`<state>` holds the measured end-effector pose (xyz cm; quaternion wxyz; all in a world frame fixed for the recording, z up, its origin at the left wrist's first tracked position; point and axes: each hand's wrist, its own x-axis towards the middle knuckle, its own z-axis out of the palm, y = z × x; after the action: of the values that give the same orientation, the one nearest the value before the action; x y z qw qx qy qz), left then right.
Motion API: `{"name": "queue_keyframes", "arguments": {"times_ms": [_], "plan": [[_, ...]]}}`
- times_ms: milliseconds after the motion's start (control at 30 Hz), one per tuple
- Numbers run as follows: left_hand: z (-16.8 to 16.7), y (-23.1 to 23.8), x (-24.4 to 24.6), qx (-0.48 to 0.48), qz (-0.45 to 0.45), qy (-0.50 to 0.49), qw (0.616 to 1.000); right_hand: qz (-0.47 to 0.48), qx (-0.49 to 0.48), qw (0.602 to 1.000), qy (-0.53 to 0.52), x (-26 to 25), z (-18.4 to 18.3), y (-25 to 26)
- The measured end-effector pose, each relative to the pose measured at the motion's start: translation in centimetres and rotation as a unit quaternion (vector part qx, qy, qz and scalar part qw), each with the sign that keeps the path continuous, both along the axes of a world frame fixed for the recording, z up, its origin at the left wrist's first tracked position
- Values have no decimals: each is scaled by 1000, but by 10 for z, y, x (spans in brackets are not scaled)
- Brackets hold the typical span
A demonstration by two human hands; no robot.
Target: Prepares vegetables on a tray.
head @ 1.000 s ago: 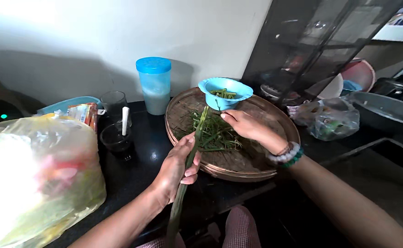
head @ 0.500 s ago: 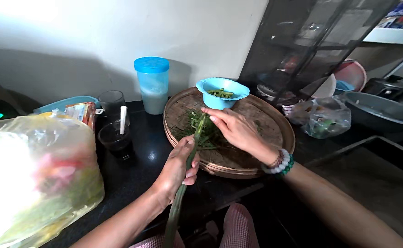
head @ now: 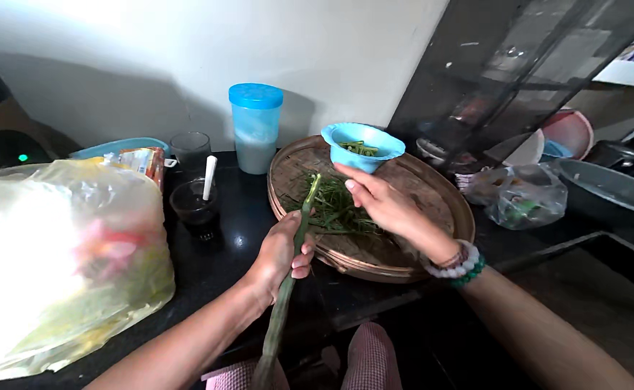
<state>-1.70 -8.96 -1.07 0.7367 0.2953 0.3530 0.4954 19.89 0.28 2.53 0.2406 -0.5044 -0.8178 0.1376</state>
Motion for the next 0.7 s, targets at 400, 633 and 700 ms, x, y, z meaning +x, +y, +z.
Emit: {"name": "queue_keyframes", "arguments": {"times_ms": [400,633,700], "plan": [[1,-4,5,17,-27,-22,999,17,195,973,-118,-10,-21,-14],[1,-8,2,40,-51,-7,998,-29,110,991,-70,19,-15,33],[1,-5,0,36,-34,-11,999,-15,118,992,-35,18,-9,27]]}}
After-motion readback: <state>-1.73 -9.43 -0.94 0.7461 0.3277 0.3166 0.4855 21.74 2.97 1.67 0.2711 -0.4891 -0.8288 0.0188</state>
